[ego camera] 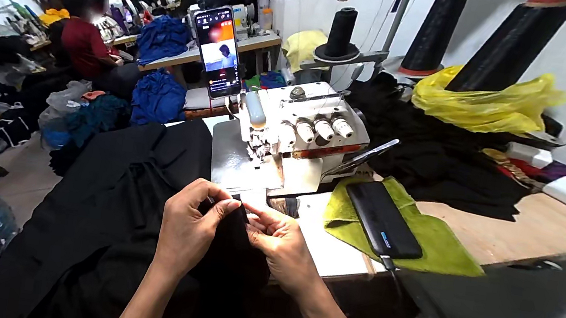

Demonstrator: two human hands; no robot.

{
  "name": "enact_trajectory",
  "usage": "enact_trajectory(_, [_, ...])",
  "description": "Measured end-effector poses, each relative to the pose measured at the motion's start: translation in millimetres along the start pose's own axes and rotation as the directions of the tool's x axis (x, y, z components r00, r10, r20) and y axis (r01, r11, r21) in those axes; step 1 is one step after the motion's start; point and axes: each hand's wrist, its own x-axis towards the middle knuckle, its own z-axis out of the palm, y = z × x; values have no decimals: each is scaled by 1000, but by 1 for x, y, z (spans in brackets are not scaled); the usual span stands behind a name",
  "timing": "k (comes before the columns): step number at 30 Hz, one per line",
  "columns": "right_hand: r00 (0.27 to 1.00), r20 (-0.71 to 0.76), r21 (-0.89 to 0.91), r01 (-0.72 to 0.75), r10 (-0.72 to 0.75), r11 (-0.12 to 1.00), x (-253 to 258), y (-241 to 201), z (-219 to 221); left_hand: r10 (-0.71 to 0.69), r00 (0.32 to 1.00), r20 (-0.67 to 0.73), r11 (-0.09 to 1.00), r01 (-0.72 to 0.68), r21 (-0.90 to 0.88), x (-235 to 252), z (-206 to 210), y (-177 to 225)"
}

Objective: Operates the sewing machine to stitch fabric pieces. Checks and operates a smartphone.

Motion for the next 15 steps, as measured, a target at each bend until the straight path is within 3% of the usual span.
enact_trajectory(4, [996,41,-65,77,-74,995,-1,5,-2,0,1000,29,1000,1,-19,2,0,-4])
enact_trajectory(8, [990,65,-75,128,-124,989,-2,9,-1,34,982,187,998,-22,-63,0,-5,-13])
enact_trajectory(15, [981,3,-72,194,-195,978,-11,16,7,63,997,40,998,-63,-1,-8,-2,-14])
